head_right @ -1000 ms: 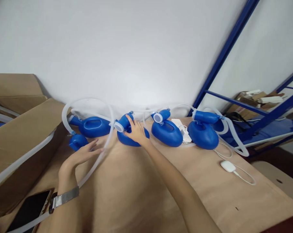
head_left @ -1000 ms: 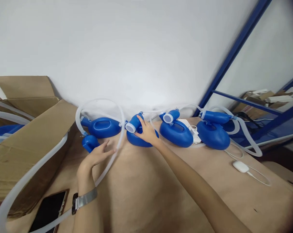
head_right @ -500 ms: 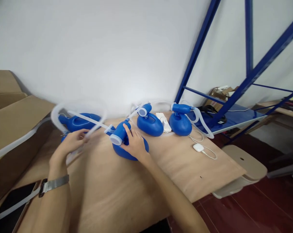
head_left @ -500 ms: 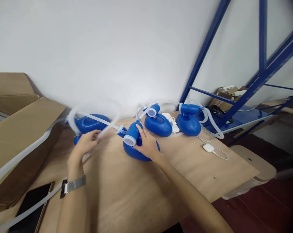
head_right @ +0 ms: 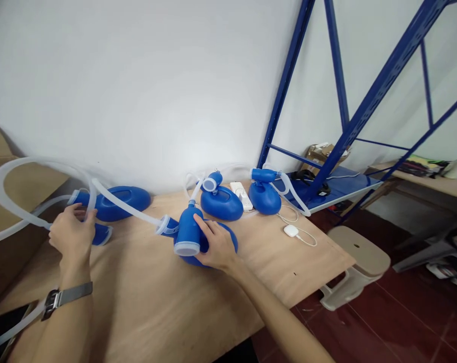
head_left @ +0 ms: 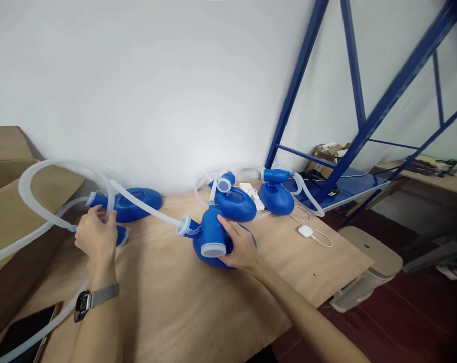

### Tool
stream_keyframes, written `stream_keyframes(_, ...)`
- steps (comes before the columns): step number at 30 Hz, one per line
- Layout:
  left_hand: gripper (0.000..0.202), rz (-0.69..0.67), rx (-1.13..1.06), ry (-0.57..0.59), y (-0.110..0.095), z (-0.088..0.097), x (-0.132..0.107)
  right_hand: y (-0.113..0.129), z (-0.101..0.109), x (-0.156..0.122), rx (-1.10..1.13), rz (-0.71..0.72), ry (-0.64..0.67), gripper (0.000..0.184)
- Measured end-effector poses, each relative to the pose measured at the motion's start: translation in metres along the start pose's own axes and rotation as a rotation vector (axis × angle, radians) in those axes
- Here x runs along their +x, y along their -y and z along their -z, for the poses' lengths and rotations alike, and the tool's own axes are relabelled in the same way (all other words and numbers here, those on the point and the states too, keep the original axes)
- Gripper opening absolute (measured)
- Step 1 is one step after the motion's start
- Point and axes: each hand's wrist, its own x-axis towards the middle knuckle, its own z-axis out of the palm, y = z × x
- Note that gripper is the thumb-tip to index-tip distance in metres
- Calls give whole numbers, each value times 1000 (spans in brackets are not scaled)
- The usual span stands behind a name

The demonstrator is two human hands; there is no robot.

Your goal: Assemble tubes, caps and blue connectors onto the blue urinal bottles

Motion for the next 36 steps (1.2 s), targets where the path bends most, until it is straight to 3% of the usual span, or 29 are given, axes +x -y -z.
stream_keyframes(3, 62, -36, 41, 29, 1, 0, 0, 3, 29, 4, 58, 43, -128, 99)
stream_keyframes(7, 56, -68, 124, 115, 1, -6, 1, 7, 69, 29, 66, 14, -397, 106)
stream_keyframes(11, 52, -118, 159, 162, -2, -16, 1, 10, 94, 86, 17, 152, -646, 106)
stream_keyframes(15, 50, -194, 188, 205, -1, -21, 3, 8, 111, 152, -140, 123, -763, 108)
stream_keyframes(17, 51, -227, 206, 226, 1, -23, 6, 7, 121, 169, -63, 160, -808, 105)
stream_keyframes(20, 51, -289, 235, 300, 6, -27, 10, 11, 133, 160, 127, 157, -643, 98)
stream_keyframes(23, 53, -361, 267, 419, 9, -33, 14, 20, 131, 115, 199, 86, -459, 101)
stream_keyframes(28, 63, -381, 344, 543, 3, -36, 8, 14, 87, 29, 223, -115, -118, 96)
stream_keyframes(32, 60, -418, 399, 551, -11, -33, -31, -6, 43, -4, 212, -151, 82, 93)
stream_keyframes(36, 54, -612, 431, 574, -18, -30, -104, -19, 22, -10, 208, -126, 148, 86)
